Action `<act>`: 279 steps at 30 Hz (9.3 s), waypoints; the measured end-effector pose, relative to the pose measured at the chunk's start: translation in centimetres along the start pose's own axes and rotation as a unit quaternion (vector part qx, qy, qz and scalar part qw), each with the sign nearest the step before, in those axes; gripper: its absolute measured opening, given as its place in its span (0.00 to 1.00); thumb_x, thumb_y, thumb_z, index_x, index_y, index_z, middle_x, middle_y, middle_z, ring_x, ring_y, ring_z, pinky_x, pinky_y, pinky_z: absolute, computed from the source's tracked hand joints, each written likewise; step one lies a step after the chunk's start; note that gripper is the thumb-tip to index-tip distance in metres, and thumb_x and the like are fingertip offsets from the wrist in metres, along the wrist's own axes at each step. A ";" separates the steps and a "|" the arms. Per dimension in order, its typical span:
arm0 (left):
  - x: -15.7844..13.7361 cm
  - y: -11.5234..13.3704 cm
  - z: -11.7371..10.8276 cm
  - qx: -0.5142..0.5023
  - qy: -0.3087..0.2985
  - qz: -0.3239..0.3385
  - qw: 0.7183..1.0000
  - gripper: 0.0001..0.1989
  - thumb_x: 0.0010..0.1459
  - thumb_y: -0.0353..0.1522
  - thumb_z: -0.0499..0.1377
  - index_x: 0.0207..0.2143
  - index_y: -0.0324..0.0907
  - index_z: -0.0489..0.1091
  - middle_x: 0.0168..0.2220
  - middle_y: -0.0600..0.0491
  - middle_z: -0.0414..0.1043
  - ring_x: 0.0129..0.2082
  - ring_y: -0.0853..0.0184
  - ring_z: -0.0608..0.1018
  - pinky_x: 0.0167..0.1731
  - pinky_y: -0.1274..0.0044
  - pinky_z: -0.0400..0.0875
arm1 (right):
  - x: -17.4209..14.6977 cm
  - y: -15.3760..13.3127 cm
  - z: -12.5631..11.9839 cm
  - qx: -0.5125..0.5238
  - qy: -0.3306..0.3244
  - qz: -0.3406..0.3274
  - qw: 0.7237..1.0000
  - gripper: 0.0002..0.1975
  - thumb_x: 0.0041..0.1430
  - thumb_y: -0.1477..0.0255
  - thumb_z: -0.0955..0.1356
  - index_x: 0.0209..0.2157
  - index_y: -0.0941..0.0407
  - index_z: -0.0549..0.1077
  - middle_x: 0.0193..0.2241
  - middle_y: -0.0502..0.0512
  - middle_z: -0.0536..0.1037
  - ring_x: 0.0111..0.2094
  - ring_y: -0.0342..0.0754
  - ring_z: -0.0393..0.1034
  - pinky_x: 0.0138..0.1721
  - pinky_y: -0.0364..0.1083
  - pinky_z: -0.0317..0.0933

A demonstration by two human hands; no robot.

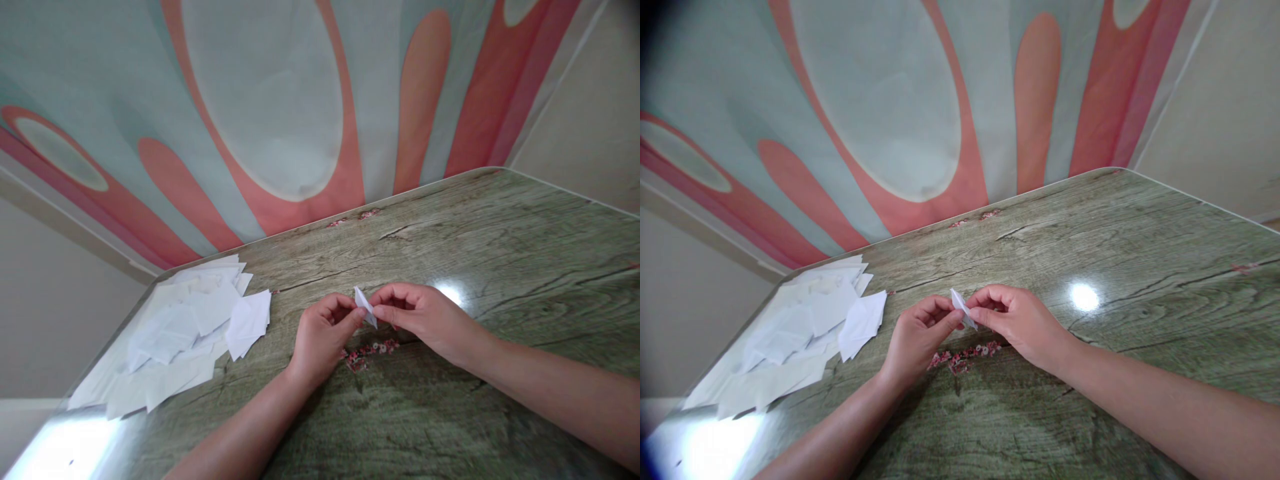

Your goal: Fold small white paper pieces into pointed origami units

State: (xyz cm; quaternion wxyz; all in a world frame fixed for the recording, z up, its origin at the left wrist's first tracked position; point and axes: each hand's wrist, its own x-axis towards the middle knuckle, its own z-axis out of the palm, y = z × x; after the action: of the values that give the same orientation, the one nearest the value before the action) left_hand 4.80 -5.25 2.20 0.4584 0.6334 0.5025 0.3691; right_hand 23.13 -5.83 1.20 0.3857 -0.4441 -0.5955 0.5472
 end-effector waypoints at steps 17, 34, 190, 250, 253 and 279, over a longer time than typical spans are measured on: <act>-0.1 -0.2 0.2 -0.035 -0.007 0.029 0.999 0.05 0.54 0.32 0.62 0.31 0.39 0.73 0.28 0.53 0.74 0.28 0.71 0.74 0.32 0.79 0.70 | -0.2 -0.6 0.3 -0.055 0.035 -0.018 0.998 0.08 0.53 0.65 0.70 0.33 0.54 0.72 0.29 0.48 0.75 0.29 0.44 0.69 0.29 0.42 0.62; -0.5 -0.3 0.2 0.092 0.019 0.084 0.992 0.07 0.58 0.35 0.59 0.33 0.40 0.72 0.31 0.52 0.74 0.31 0.68 0.74 0.35 0.76 0.70 | -0.7 -0.8 0.8 -0.155 0.070 -0.071 0.983 0.04 0.55 0.68 0.69 0.31 0.53 0.72 0.27 0.47 0.75 0.27 0.43 0.67 0.27 0.43 0.60; -0.1 0.0 -0.1 -0.062 -0.068 -0.019 0.996 0.11 0.55 0.33 0.62 0.40 0.38 0.70 0.31 0.52 0.74 0.30 0.69 0.76 0.34 0.77 0.71 | 0.0 0.1 0.4 0.011 0.031 -0.006 0.999 0.05 0.55 0.70 0.69 0.33 0.55 0.69 0.30 0.49 0.74 0.31 0.44 0.69 0.32 0.43 0.62; 0.3 -0.1 -0.1 -0.034 0.032 0.018 0.999 0.07 0.53 0.33 0.63 0.31 0.39 0.70 0.29 0.54 0.73 0.28 0.71 0.74 0.32 0.79 0.70 | 0.0 0.5 0.9 -0.021 0.067 -0.056 0.996 0.16 0.54 0.71 0.69 0.46 0.53 0.67 0.35 0.50 0.76 0.36 0.45 0.71 0.38 0.44 0.65; 0.5 -0.2 0.0 -0.116 -0.002 -0.006 0.993 0.07 0.54 0.33 0.62 0.31 0.39 0.68 0.27 0.56 0.72 0.26 0.72 0.73 0.31 0.79 0.69 | -0.1 0.3 0.9 -0.060 0.049 -0.051 0.996 0.07 0.56 0.71 0.68 0.38 0.53 0.71 0.33 0.49 0.76 0.35 0.45 0.71 0.36 0.44 0.64; -0.5 0.3 0.0 0.128 -0.001 0.092 0.988 0.04 0.56 0.32 0.61 0.31 0.42 0.75 0.30 0.56 0.77 0.30 0.69 0.77 0.33 0.80 0.68 | -0.6 -0.6 0.5 -0.159 0.084 -0.136 0.974 0.03 0.58 0.72 0.67 0.30 0.52 0.73 0.29 0.47 0.76 0.32 0.44 0.70 0.36 0.44 0.62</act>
State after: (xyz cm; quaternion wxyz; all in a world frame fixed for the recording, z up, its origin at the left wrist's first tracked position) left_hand 4.82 -5.78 2.50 0.3384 0.7306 0.4847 0.3417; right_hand 22.75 -6.53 1.76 0.4291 -0.4590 -0.6953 0.3489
